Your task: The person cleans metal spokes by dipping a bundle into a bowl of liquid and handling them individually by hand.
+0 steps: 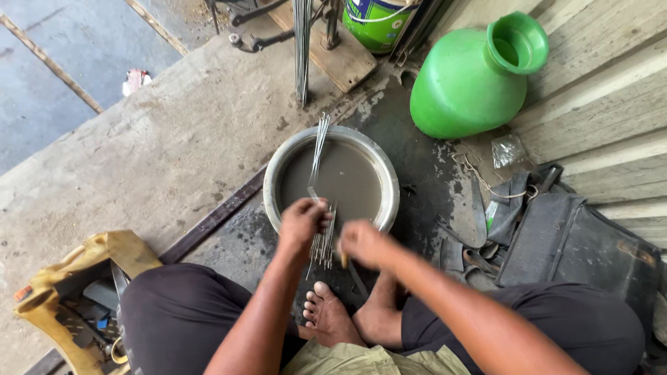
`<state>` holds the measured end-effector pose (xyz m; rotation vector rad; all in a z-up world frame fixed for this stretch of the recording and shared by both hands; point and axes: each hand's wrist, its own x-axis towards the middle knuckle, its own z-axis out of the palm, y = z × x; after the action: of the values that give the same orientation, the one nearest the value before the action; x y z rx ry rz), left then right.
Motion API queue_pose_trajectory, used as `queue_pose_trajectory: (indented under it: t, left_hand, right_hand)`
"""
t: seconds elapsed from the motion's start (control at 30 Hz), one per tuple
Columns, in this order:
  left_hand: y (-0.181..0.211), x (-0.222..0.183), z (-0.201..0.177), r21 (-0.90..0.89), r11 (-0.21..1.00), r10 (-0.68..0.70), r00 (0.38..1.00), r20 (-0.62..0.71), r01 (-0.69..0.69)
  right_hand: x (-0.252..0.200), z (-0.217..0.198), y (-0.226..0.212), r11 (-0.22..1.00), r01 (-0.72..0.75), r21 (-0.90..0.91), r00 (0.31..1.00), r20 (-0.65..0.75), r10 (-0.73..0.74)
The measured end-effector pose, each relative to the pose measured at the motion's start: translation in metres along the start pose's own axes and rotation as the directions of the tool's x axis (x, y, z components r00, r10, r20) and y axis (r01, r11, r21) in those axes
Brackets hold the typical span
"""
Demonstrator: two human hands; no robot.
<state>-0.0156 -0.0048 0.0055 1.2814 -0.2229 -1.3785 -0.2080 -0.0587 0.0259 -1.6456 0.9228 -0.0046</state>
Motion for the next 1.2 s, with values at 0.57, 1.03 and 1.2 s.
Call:
queue_pose_trajectory:
  t: [0.57, 1.03, 1.2]
  left_hand:
    - [-0.008, 0.002, 0.005, 0.233, 0.967, 0.133, 0.983, -0.125, -0.101]
    - [0.000, -0.003, 0.011, -0.067, 0.998, -0.001, 0.978, 0.210, 0.016]
    - [0.014, 0.008, -0.013, -0.096, 0.993, 0.078, 0.995, 0.061, -0.072]
  right_hand:
    - [-0.039, -0.005, -0.005, 0.976, 0.008, -0.218, 1.000, 0.012, -0.005]
    - [-0.006, -0.020, -0.004, 0.982, -0.080, 0.169, 0.997, -0.009, 0.083]
    - [-0.032, -0.013, 0.001, 0.960, 0.078, -0.267, 0.993, 0.109, -0.051]
